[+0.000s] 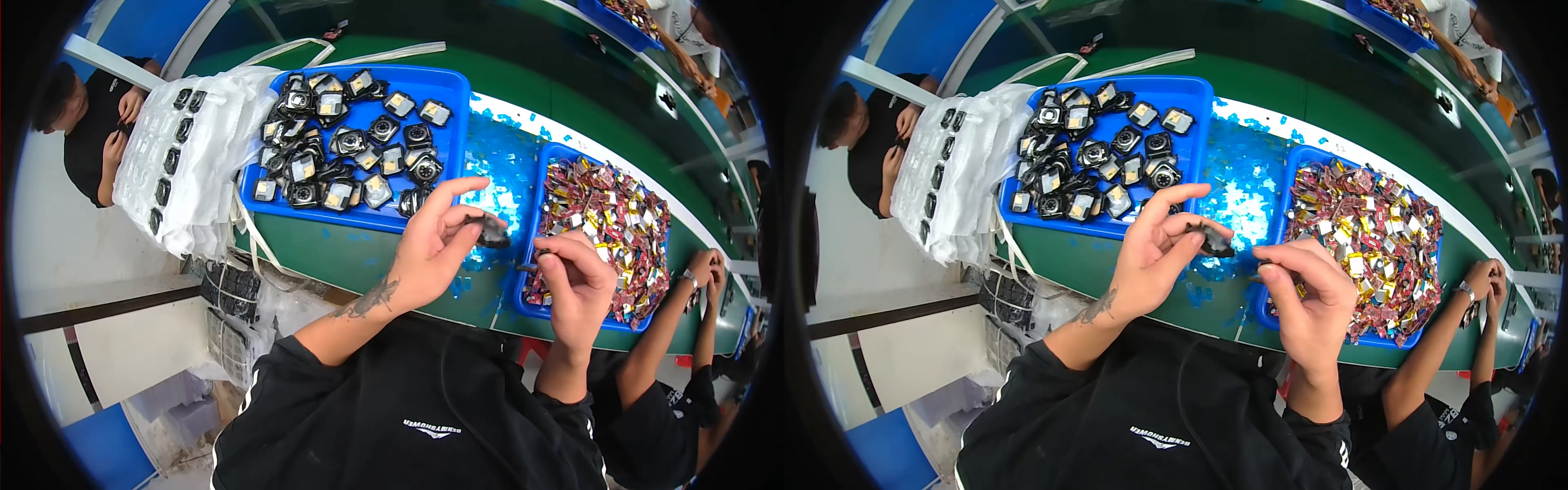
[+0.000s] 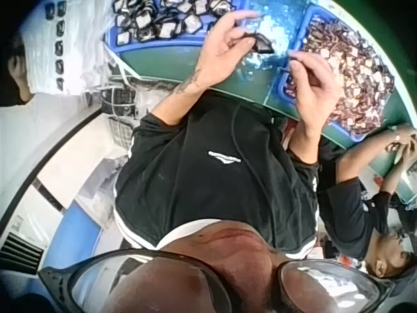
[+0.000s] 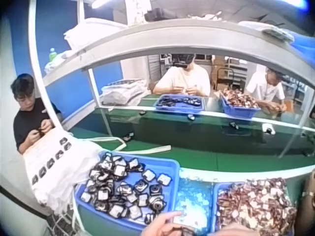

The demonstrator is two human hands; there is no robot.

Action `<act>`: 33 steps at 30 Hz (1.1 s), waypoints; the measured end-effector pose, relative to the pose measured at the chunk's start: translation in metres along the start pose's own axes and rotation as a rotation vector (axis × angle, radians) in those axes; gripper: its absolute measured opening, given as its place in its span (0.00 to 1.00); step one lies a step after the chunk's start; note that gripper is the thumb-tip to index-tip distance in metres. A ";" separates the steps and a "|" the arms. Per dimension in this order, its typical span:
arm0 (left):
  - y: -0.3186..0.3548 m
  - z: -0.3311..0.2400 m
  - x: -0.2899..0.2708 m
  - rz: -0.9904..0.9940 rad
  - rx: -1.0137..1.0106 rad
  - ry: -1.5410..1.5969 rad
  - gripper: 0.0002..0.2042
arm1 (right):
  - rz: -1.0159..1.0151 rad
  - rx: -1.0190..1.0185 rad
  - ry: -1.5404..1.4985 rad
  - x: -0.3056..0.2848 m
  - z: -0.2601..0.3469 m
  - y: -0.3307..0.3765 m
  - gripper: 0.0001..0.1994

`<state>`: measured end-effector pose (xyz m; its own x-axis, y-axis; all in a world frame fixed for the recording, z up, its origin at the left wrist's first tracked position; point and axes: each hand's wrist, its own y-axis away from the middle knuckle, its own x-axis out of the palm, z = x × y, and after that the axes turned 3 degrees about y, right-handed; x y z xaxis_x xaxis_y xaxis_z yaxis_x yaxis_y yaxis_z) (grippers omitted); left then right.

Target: Assembling electronic components by manually placing small modules into larger housings on a production line.

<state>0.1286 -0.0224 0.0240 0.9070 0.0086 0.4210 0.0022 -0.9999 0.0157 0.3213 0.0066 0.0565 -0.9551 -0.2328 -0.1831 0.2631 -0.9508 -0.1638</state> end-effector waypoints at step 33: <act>0.014 0.011 0.005 0.133 -0.087 -0.090 0.21 | 0.098 0.074 0.237 0.019 0.001 -0.013 0.03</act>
<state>0.1373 -0.0369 0.0163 0.9309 -0.1287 0.3417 -0.1530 -0.9872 0.0450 0.3000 0.0146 0.0557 -0.8646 -0.2784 -0.4183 0.3338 -0.9405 -0.0639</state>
